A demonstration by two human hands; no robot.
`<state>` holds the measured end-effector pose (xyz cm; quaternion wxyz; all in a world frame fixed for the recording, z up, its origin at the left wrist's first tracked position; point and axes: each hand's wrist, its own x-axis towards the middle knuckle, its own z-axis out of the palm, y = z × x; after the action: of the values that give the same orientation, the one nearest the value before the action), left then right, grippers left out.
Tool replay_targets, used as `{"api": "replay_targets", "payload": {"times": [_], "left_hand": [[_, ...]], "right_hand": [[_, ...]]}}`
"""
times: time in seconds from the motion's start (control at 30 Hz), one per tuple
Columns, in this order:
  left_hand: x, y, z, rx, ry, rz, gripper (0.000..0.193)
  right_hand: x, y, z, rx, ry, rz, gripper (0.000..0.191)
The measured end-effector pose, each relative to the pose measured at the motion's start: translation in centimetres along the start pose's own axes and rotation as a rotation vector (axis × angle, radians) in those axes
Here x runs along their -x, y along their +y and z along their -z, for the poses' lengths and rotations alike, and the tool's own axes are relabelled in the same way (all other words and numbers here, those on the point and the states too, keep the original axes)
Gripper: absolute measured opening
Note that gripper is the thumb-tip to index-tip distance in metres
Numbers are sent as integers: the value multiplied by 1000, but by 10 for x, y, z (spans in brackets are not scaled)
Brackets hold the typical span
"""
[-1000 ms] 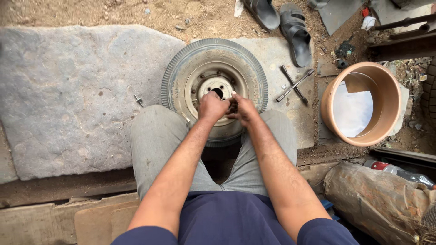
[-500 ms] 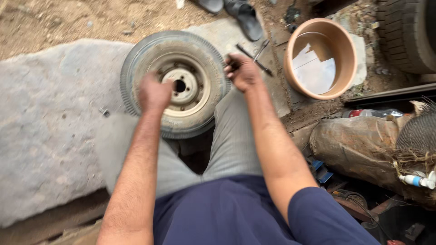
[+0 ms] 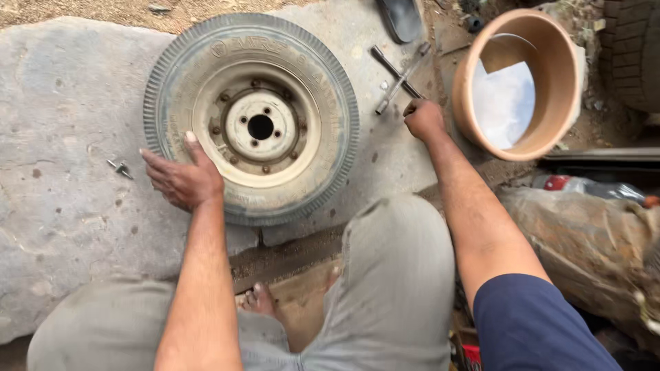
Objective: The person separates the components of a small wheel by removing fasteners and striking the rim with a hammer and a metal rod, then reassembles the wheel.
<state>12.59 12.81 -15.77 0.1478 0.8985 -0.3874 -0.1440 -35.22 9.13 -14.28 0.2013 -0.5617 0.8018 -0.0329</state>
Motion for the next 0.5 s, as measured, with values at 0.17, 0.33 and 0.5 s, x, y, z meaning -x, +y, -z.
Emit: {"api": "replay_targets", "payload": {"times": [0.17,0.33,0.5], "left_hand": [[0,0,6,-2,-34,-7,99],[3,3,9,-16,-26,-8,95],[0,7,12,-16,-25,-10,96]], "right_hand": [[-23,-13,-9,-65,80,-57,23],[-41,-15,19,-147,133,-60,36],[-59,-10,60,-388,79,-275,22]]}}
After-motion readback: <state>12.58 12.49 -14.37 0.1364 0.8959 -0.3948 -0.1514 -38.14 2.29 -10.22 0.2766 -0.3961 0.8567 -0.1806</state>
